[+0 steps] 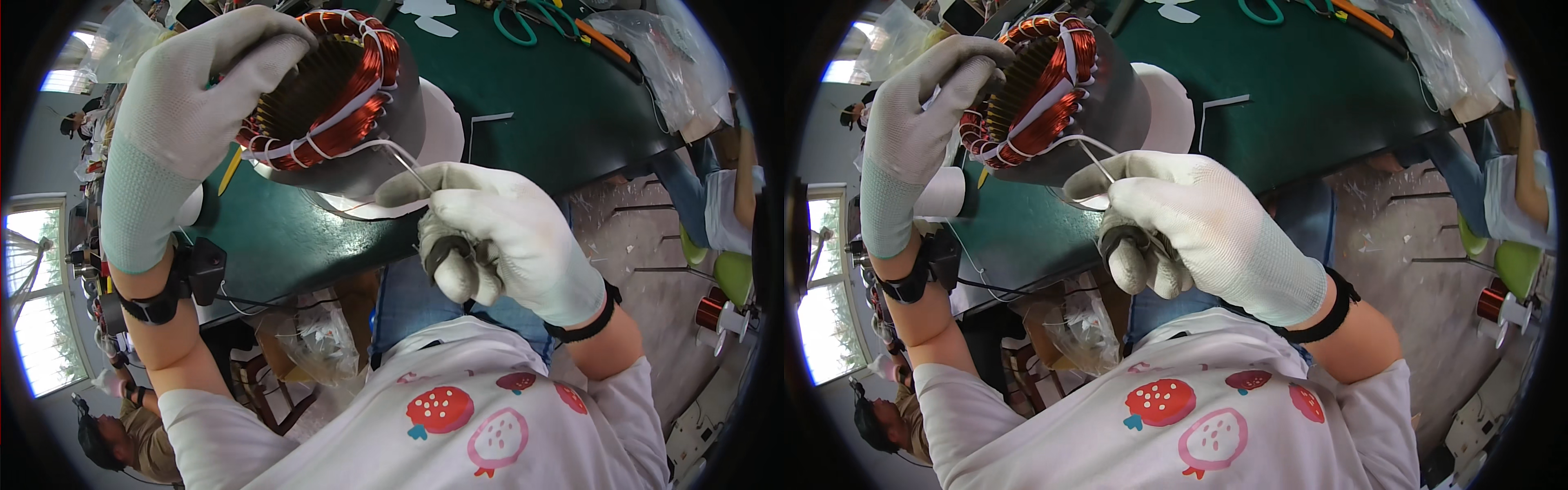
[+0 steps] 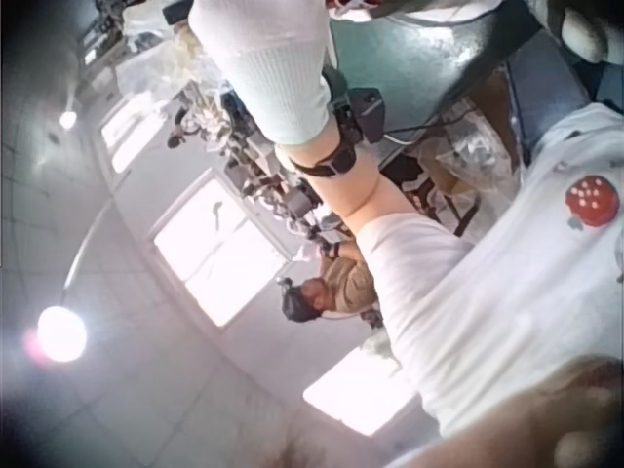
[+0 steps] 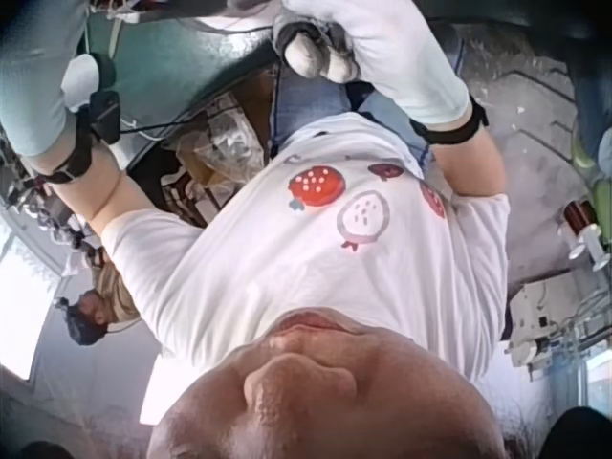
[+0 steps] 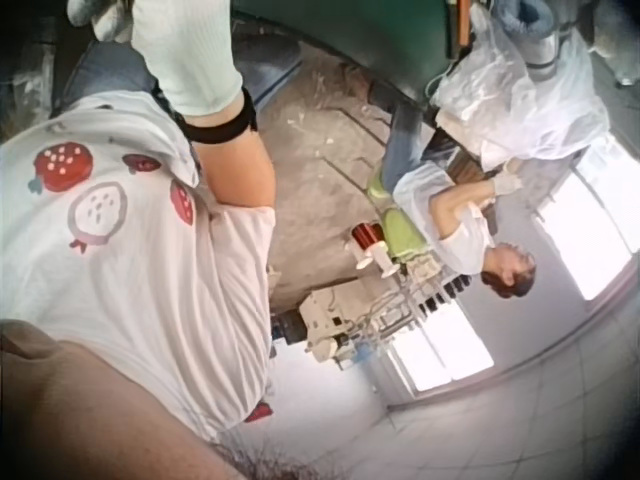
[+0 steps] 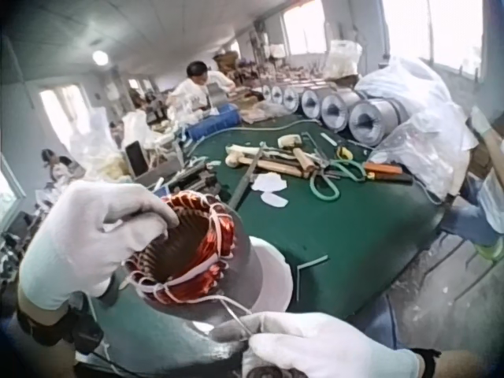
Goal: Tie off and secure the copper windings of an electric motor stator using cord and tools.
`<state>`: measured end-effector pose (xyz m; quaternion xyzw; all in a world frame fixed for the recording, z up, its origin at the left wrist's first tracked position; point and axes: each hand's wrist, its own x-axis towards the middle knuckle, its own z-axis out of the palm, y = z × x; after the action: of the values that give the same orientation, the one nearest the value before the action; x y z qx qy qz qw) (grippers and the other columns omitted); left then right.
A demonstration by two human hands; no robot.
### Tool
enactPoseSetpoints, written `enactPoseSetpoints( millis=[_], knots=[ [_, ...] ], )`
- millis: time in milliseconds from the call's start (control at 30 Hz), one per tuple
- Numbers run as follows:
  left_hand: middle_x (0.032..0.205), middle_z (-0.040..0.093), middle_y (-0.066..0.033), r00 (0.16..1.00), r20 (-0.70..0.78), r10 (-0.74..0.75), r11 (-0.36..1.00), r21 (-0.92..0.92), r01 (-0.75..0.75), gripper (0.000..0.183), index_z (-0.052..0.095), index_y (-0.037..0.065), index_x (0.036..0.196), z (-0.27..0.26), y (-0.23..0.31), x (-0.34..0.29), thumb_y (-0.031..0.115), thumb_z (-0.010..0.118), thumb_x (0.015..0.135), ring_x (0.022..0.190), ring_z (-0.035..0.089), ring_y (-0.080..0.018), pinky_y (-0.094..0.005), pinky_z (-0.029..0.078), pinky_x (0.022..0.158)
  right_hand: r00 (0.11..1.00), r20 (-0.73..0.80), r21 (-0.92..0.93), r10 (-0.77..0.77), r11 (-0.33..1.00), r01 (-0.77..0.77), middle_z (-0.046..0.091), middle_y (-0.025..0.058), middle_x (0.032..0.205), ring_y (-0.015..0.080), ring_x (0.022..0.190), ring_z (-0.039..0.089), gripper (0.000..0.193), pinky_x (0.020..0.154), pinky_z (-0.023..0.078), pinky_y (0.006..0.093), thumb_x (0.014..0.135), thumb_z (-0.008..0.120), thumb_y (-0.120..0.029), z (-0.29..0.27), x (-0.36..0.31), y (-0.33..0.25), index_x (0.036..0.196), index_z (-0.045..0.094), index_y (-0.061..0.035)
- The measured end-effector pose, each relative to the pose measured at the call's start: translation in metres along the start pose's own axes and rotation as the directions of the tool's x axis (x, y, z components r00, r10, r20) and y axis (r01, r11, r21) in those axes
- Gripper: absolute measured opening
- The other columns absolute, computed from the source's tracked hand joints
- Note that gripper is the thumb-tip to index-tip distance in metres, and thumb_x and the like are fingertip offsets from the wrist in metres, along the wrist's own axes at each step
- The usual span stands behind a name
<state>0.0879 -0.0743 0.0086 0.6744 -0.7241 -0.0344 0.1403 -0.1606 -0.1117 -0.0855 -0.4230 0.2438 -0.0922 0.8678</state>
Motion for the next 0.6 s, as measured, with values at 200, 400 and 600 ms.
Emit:
enactPoseSetpoints(
  millis=[200, 400, 600],
  knots=[
    [0.102, 0.071, -0.012, 0.996, 0.091, 0.01, 0.997, 0.075, -0.017, 0.025, 0.069, 0.001, 0.113, 0.0, 0.001, 0.003, 0.014, 0.057, 0.095, 0.094, 0.069, -0.0185, -0.0312, 0.052, 0.088, 0.998, 0.023, -0.198, -0.059, 0.978, 0.062, 0.066, 0.002, 0.071, 0.0048, 0.053, 0.052, 0.037, 0.053, 0.042, 0.0198, 0.099, 0.061, -0.037, -0.006, 0.02, -0.01, 0.105, 0.068, -0.001],
    [0.1, 0.065, -0.0134, 0.858, 0.162, 0.487, 0.829, 0.224, -0.513, 0.017, 0.067, 0.0, 0.098, 0.003, -0.025, 0.016, 0.0, 0.067, 0.082, 0.1, 0.061, -0.0331, -0.0376, 0.051, 0.09, 0.961, -0.045, -0.525, -0.274, 0.825, 0.211, 0.068, 0.0017, 0.079, 0.0056, 0.059, 0.056, 0.039, 0.055, 0.044, 0.0197, 0.102, 0.057, -0.04, -0.018, 0.039, 0.005, 0.108, 0.069, -0.0029],
    [0.108, 0.064, -0.01, 0.83, -0.231, 0.508, 0.862, 0.149, -0.485, 0.02, 0.071, 0.001, 0.099, -0.033, 0.036, -0.02, 0.001, 0.062, 0.082, 0.093, 0.064, -0.0221, -0.0339, 0.052, 0.085, 0.865, 0.116, 0.373, -0.488, 0.828, 0.417, 0.064, 0.0106, 0.112, 0.0134, 0.075, 0.059, 0.063, 0.053, 0.04, 0.0204, 0.096, 0.064, -0.012, -0.008, 0.016, 0.016, 0.152, 0.035, -0.0053]
  ],
)
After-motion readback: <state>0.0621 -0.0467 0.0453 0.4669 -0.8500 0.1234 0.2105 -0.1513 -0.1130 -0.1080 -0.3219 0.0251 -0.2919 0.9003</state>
